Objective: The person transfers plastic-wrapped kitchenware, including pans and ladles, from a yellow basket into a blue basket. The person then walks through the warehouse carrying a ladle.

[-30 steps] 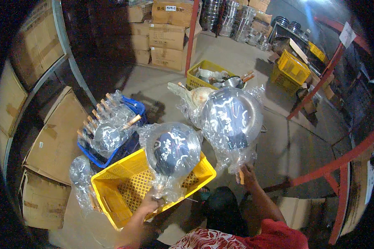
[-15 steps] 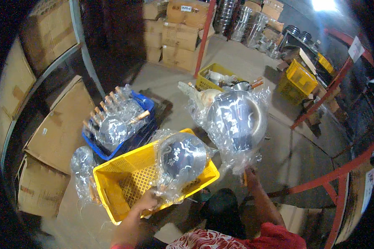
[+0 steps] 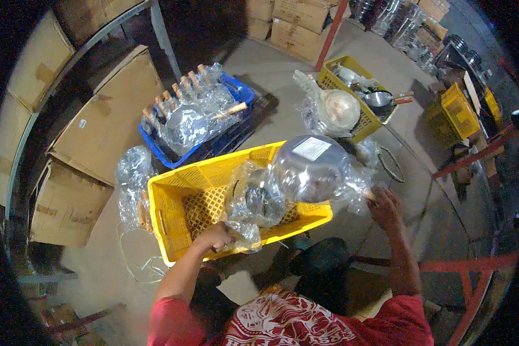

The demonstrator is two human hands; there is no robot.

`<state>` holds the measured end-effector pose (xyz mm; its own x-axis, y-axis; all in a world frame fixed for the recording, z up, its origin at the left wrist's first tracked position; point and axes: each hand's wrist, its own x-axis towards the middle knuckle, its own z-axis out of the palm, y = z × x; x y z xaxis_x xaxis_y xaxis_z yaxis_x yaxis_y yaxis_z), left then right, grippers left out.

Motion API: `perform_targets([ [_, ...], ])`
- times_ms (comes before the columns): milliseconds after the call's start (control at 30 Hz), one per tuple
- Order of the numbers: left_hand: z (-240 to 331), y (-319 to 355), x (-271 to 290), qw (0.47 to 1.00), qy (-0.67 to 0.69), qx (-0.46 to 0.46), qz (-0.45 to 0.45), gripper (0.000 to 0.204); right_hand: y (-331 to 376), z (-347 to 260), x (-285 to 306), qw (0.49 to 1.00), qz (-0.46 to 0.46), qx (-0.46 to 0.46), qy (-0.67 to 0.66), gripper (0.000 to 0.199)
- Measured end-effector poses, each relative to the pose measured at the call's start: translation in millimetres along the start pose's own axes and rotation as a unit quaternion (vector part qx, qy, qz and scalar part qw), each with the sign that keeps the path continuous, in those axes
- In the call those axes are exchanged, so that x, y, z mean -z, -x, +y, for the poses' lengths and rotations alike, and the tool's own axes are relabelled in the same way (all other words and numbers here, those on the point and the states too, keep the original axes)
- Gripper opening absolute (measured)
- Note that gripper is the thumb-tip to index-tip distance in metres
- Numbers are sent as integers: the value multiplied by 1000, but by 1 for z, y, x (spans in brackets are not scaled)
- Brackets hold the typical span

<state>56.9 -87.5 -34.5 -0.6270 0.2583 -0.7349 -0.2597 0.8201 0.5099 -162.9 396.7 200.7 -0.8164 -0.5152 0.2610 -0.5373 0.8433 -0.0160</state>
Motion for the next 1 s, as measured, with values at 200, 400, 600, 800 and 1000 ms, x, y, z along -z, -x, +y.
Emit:
perform_targets([
  [200, 0, -13, 0, 996, 4, 68, 64, 41, -57, -56, -22, 979, -101, 155, 86, 25],
  [400, 16, -35, 30, 999, -37, 24, -12, 37, -90, -130, -75, 920, -165, 260, 241, 23],
  [600, 10, -79, 19, 997, -68, -47, -9, 39, -109, -167, -133, 883, -288, 224, 297, 22],
  [800, 65, -98, 94, 963, -163, -165, -134, 36, -119, -178, -168, 879, -352, 227, 227, 18],
  [1000, 126, -112, 161, 993, 83, 82, -3, 34, -151, -172, -208, 912, -325, 165, 187, 17],
])
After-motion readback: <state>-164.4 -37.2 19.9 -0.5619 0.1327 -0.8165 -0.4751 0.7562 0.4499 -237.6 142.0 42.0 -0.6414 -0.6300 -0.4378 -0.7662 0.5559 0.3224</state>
